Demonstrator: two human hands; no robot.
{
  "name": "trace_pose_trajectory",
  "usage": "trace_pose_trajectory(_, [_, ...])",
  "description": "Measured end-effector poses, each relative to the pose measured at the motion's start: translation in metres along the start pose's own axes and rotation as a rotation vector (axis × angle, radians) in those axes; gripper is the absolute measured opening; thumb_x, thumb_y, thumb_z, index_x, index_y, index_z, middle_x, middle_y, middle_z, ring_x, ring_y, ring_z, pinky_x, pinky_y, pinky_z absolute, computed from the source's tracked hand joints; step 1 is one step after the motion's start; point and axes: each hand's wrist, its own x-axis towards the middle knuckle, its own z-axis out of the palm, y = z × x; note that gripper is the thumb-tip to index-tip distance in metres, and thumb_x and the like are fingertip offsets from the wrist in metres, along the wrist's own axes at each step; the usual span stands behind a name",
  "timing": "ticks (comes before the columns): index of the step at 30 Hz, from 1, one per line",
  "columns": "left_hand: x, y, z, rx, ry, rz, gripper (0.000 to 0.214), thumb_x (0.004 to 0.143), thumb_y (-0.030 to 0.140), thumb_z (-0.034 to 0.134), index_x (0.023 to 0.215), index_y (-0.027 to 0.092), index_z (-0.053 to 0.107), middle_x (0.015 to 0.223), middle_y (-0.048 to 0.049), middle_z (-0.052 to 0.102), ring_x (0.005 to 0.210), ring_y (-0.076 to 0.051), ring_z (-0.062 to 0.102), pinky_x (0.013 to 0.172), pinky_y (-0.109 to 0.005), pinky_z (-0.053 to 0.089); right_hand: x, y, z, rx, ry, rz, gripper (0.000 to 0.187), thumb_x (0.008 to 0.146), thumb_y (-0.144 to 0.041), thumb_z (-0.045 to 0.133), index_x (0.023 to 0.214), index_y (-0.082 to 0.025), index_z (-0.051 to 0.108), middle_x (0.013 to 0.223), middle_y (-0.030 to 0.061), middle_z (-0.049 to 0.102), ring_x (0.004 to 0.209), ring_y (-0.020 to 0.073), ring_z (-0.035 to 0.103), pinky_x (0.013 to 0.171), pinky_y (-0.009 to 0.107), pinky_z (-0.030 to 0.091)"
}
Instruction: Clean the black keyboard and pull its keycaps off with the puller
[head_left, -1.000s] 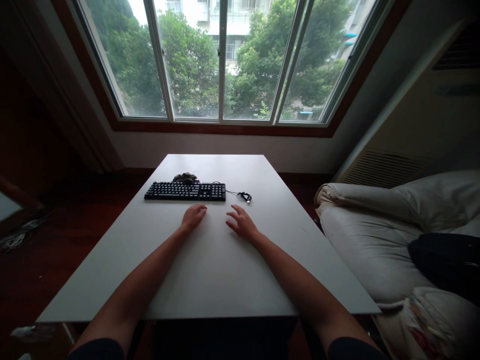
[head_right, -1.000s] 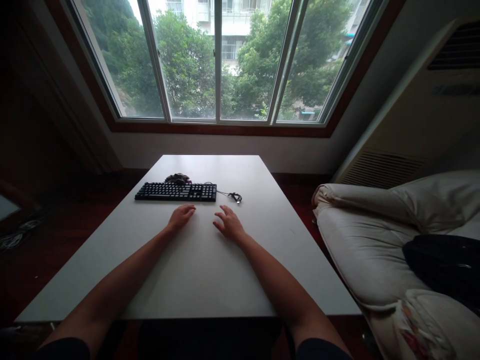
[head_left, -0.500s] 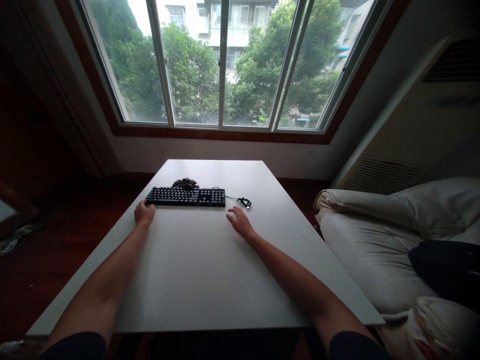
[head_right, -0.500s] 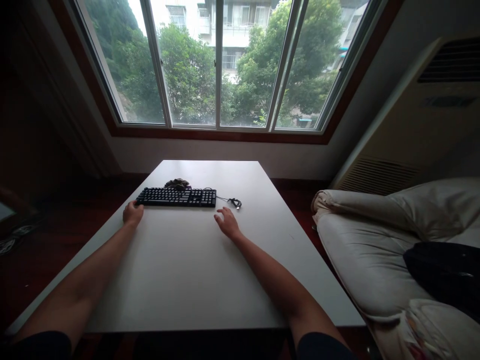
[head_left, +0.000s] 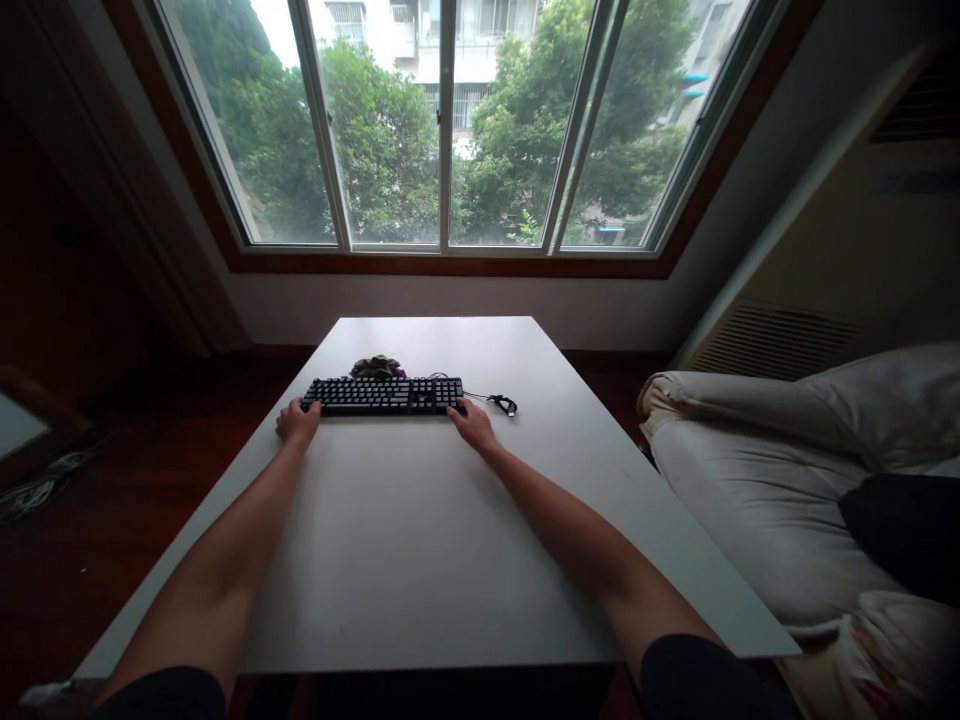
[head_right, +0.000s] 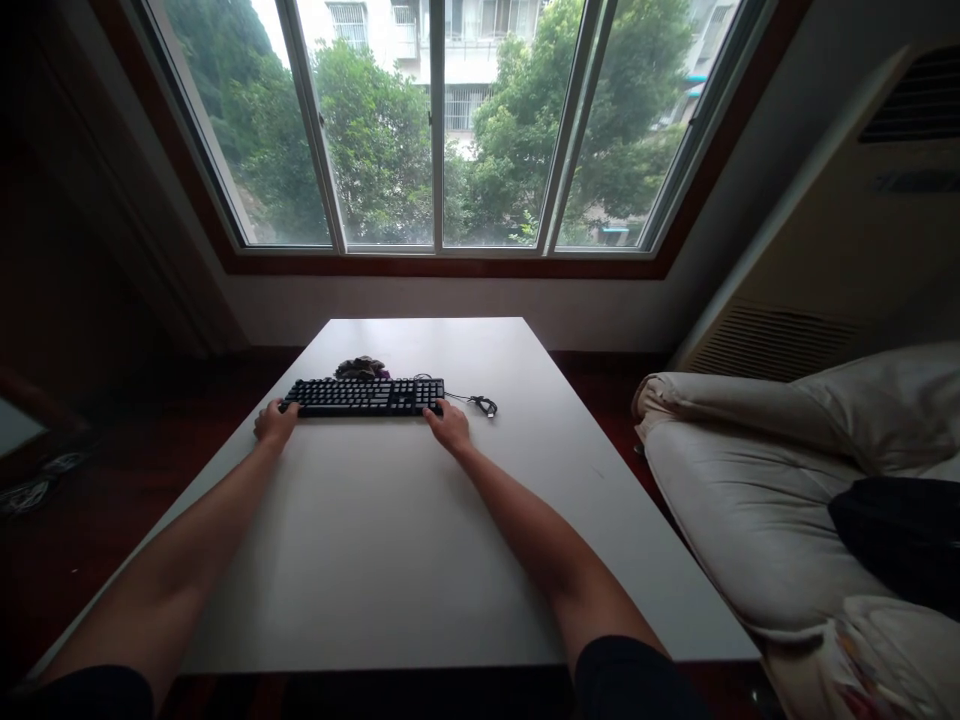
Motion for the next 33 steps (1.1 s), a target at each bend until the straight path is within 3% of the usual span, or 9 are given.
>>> trace_pose_trajectory(5, [-0.018,-0.005,0.007,0.089,0.06,0.075,0.057,0.094,0.055,0.037,0.131,0.019,0.062,0.135,-0.0194,0.06,0.126,-0.04,0.052,0.104,-0.053,0.039,-0.013,0.025,-0.018,-0.038,0.131,0.087,0.045,0.096,-0.053,0.051,0.123,-0.02,0.066,0.12,0.0136,0.067,0.116,0.03,0.057,0.103,0.041,0.043])
trace_pose_trajectory(9, [-0.024,0.0,0.008,0.093,-0.044,0.164,0.055,0.096,0.057,0.031,0.109,0.023,0.073,0.115,-0.0148,0.072,0.108,-0.036,0.063,0.092,-0.046,0.046,-0.023,0.054,-0.043,-0.089,0.24,0.125,0.041,0.097,-0.048,0.048,0.119,-0.018,0.065,0.112,0.0132,0.069,0.107,0.0291,0.058,0.099,0.041,0.042])
trace_pose_trajectory(13, [-0.018,0.015,0.003,0.135,-0.168,0.199,0.055,0.094,0.059,0.034,0.094,0.024,0.077,0.103,-0.0134,0.076,0.098,-0.034,0.066,0.079,-0.04,0.048,-0.028,0.075,-0.064,-0.122,0.273,0.137,0.037,0.099,-0.047,0.044,0.111,-0.02,0.066,0.095,0.0094,0.071,0.093,0.0266,0.062,0.086,0.036,0.044])
trace_pose_trajectory(17, [-0.009,0.038,0.003,0.305,-0.19,0.281,0.048,0.091,0.052,0.042,0.088,0.022,0.078,0.097,-0.0158,0.075,0.098,-0.037,0.067,0.084,-0.044,0.047,-0.031,0.081,-0.073,-0.162,0.284,0.149,0.036,0.1,-0.048,0.044,0.107,-0.021,0.066,0.093,0.009,0.071,0.088,0.0259,0.062,0.079,0.034,0.042])
trace_pose_trajectory(21, [-0.006,0.073,0.014,0.352,-0.114,0.427,0.037,0.092,0.042,0.044,0.092,0.023,0.076,0.099,-0.0132,0.074,0.101,-0.033,0.066,0.092,-0.045,0.044,-0.032,0.081,-0.072,-0.188,0.293,0.108,0.032,0.099,-0.046,0.045,0.106,-0.021,0.065,0.1,0.01,0.071,0.093,0.0266,0.062,0.082,0.035,0.041])
trace_pose_trajectory(25, [-0.008,0.112,0.041,0.279,-0.161,0.583,0.029,0.091,0.037,0.05,0.099,0.024,0.075,0.113,-0.0109,0.07,0.109,-0.031,0.061,0.096,-0.042,0.044,-0.031,0.083,-0.069,-0.209,0.292,0.087,0.03,0.098,-0.044,0.047,0.107,-0.021,0.064,0.103,0.0103,0.071,0.098,0.0276,0.061,0.088,0.037,0.041])
trace_pose_trajectory(29, [-0.009,0.146,0.073,0.196,-0.302,0.708,0.034,0.089,0.031,0.056,0.117,0.024,0.072,0.124,-0.0101,0.065,0.114,-0.027,0.057,0.103,-0.036,0.042,-0.029,0.088,-0.069,-0.182,0.304,0.086,0.03,0.096,-0.045,0.048,0.105,-0.021,0.065,0.102,0.0104,0.069,0.098,0.0272,0.06,0.091,0.038,0.042])
trace_pose_trajectory(33, [0.001,0.171,0.09,0.157,-0.307,0.788,0.042,0.089,0.027,0.055,0.13,0.026,0.066,0.146,-0.0094,0.053,0.131,-0.029,0.042,0.111,-0.04,0.034,-0.028,0.094,-0.073,-0.07,0.307,0.088,0.03,0.095,-0.043,0.047,0.104,-0.021,0.066,0.093,0.0089,0.069,0.093,0.0263,0.06,0.09,0.038,0.044])
